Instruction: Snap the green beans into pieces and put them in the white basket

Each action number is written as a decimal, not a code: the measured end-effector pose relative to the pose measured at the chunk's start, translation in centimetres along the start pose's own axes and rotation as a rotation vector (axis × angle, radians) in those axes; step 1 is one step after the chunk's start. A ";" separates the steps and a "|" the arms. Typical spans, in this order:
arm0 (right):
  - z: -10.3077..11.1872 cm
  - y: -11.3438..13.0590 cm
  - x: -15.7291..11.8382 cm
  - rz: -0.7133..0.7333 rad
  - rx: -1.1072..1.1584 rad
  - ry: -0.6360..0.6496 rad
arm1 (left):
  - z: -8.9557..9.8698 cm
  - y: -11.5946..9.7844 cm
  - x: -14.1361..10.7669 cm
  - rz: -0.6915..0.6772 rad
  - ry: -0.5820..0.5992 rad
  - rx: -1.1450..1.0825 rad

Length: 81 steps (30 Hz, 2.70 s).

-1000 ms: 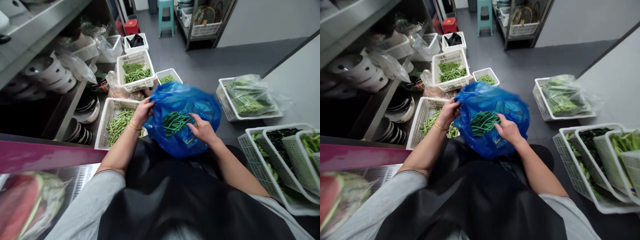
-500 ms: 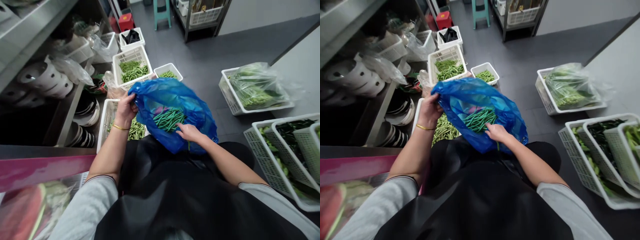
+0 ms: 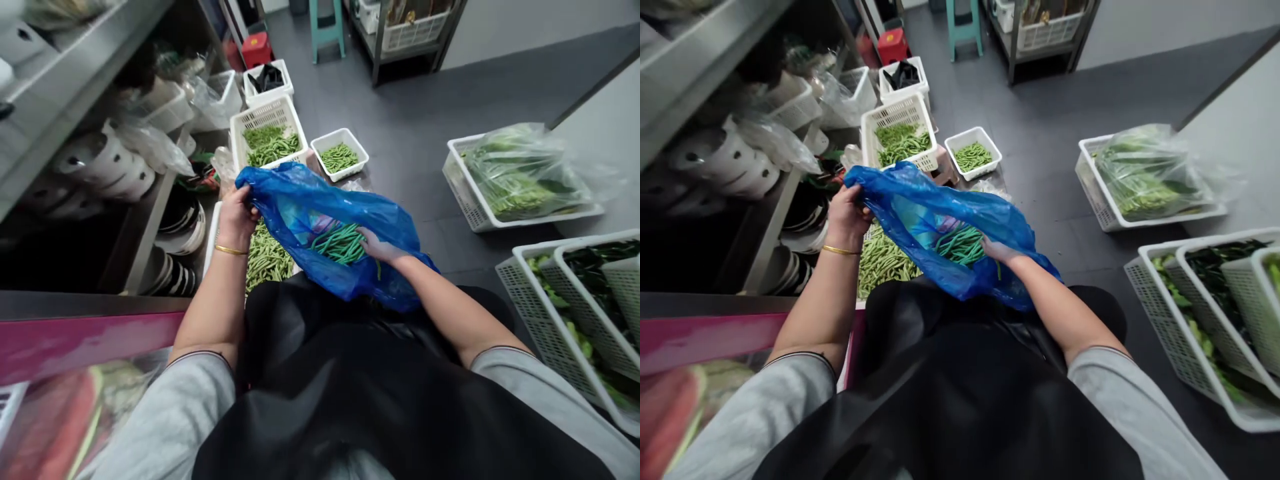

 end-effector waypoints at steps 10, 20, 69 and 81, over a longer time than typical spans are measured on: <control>3.3 -0.2 3.7 -0.158 -0.082 0.193 | 2.7 1.6 6.9 -0.011 -0.143 0.741; 1.4 -1.3 -4.4 0.036 -0.318 0.430 | -5.4 3.7 -3.8 -0.630 0.243 1.400; 0.4 8.8 -13.7 0.411 0.557 -0.283 | -8.7 8.3 -20.7 0.307 0.419 -0.371; 1.5 7.4 -15.7 0.337 -0.004 0.108 | -6.7 9.3 -20.3 0.372 0.476 -0.268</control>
Point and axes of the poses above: each hand's wrist, its own x-axis towards the middle knuckle, its own z-axis out of the back of the hand, y = z × x, the point moved 2 cm from there along x, towards the middle knuckle, and after that the axes turned 10 degrees about x, right-handed, at the moved point
